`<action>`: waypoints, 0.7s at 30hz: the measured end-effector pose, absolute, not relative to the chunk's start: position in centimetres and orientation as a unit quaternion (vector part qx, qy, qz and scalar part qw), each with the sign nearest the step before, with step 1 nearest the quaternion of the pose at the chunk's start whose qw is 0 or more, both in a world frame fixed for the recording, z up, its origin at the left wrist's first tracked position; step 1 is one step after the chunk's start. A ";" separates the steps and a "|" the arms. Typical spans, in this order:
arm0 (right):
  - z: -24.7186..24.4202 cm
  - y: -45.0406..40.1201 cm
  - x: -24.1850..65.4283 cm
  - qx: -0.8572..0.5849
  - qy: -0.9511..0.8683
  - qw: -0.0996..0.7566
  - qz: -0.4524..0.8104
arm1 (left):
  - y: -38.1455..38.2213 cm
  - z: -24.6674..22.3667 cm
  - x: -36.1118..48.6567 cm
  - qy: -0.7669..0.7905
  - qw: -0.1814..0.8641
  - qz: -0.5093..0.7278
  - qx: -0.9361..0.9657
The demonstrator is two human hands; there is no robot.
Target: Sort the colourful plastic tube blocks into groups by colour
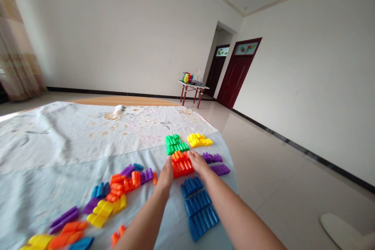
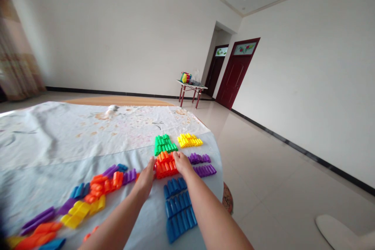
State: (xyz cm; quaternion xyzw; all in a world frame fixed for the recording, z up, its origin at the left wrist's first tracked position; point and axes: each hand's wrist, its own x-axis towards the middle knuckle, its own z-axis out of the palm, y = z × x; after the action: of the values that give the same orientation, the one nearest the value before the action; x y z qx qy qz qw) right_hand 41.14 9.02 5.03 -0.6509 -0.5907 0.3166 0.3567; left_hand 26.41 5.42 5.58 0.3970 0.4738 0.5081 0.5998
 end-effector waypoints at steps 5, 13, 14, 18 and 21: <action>5.0 8.9 41.2 -0.655 -0.592 0.349 0.313 | 5.3 5.5 25.9 0.494 0.600 0.509 0.370; 6.5 8.1 41.6 -0.662 -0.595 0.363 0.276 | 3.5 10.6 19.7 0.478 0.561 0.568 0.366; 6.9 7.9 41.5 -0.661 -0.596 0.369 0.266 | 3.1 11.3 18.0 0.473 0.539 0.589 0.371; 8.9 6.2 39.8 -0.639 -0.613 0.411 0.217 | 1.2 12.3 10.3 0.502 0.376 0.658 0.416; 10.0 4.4 37.1 -0.574 -0.675 0.417 0.200 | 0.0 11.0 5.2 0.574 0.310 0.669 0.356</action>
State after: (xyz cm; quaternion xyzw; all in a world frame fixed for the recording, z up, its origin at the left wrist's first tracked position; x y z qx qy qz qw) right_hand 37.13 4.43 9.99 -0.5742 -0.6754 0.2000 0.4174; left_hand 5.21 0.03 10.98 0.3561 0.5742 0.6689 0.3099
